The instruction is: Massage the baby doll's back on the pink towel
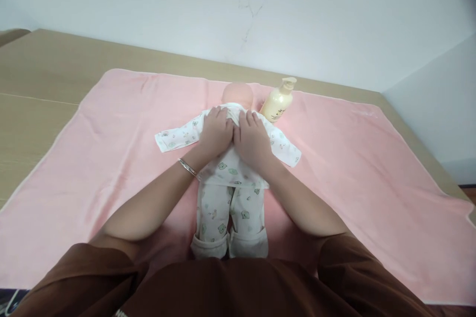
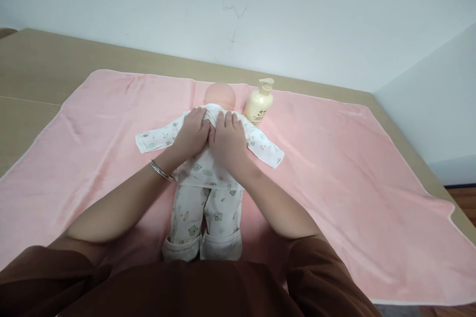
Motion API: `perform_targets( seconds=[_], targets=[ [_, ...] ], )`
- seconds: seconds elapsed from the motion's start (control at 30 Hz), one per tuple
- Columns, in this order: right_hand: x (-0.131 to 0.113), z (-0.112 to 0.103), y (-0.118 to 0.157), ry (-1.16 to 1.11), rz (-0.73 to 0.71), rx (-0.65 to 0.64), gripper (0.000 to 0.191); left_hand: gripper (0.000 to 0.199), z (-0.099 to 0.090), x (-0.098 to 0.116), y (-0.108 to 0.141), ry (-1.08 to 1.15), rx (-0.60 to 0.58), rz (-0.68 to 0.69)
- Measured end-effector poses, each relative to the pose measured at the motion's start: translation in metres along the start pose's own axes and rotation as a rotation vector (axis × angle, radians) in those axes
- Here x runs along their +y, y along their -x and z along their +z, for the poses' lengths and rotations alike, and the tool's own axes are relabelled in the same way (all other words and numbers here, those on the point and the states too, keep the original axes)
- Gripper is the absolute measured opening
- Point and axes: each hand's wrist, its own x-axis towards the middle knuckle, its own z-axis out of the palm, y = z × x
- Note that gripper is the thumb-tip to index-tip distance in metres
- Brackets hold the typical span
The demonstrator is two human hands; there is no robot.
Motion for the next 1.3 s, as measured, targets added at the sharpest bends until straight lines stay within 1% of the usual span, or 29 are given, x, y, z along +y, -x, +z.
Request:
perform_targets(
  seconds=[0.07,0.13,0.2,0.27,0.37,0.43,0.5,0.6,0.67,0.73,0.83,0.93,1.03,1.13,1.2,1.3],
  targets=[
    [-0.009,-0.008,0.01,-0.035,-0.041,-0.068,0.059,0.043,-0.003,-0.008,-0.01,0.044,-0.026,-0.028],
    [-0.011,-0.015,0.012,-0.092,-0.055,-0.123,0.058,0.046,-0.005,-0.008,-0.011,0.031,-0.04,-0.041],
    [-0.004,-0.017,0.003,-0.126,-0.031,-0.143,0.057,0.051,-0.005,0.0,-0.004,-0.039,-0.062,0.01],
    [0.007,-0.015,-0.012,-0.121,0.01,-0.134,0.057,0.055,-0.004,0.013,0.01,-0.101,-0.093,0.035],
    [0.02,-0.007,-0.03,-0.064,0.057,-0.097,0.057,0.06,-0.005,0.03,0.026,-0.101,-0.158,-0.001],
    [0.022,-0.003,-0.033,-0.019,0.061,-0.078,0.057,0.062,-0.009,0.032,0.026,-0.073,-0.194,-0.003],
    [0.016,-0.002,-0.027,0.029,0.049,-0.07,0.058,0.059,-0.012,0.025,0.017,-0.027,-0.183,-0.002],
    [0.0,-0.005,-0.006,0.088,0.014,-0.079,0.06,0.048,-0.013,0.005,-0.003,0.062,-0.092,-0.077],
    [-0.011,-0.008,0.008,0.103,-0.031,-0.084,0.062,0.043,-0.011,-0.008,-0.012,0.095,-0.037,-0.134],
    [-0.017,-0.01,0.016,0.097,-0.063,-0.084,0.064,0.044,-0.005,-0.018,-0.016,0.073,-0.006,-0.131],
    [-0.012,-0.012,0.009,0.039,-0.045,-0.091,0.062,0.047,0.005,-0.024,-0.016,-0.013,0.02,-0.065],
    [0.006,-0.009,-0.015,-0.057,0.029,-0.106,0.061,0.049,0.011,-0.026,-0.013,-0.055,0.037,-0.019],
    [0.021,-0.005,-0.033,-0.123,0.068,-0.1,0.061,0.053,0.012,-0.024,-0.012,-0.086,0.035,-0.008],
    [0.026,-0.002,-0.038,-0.119,0.071,-0.09,0.063,0.053,0.007,-0.018,-0.012,-0.123,0.001,-0.021],
    [0.027,-0.004,-0.037,-0.1,0.07,-0.102,0.066,0.052,0.003,-0.01,-0.008,-0.144,-0.026,-0.035],
    [0.027,-0.011,-0.037,-0.085,0.042,-0.177,0.067,0.054,-0.002,0.008,0.004,-0.16,-0.06,-0.034]
  ],
)
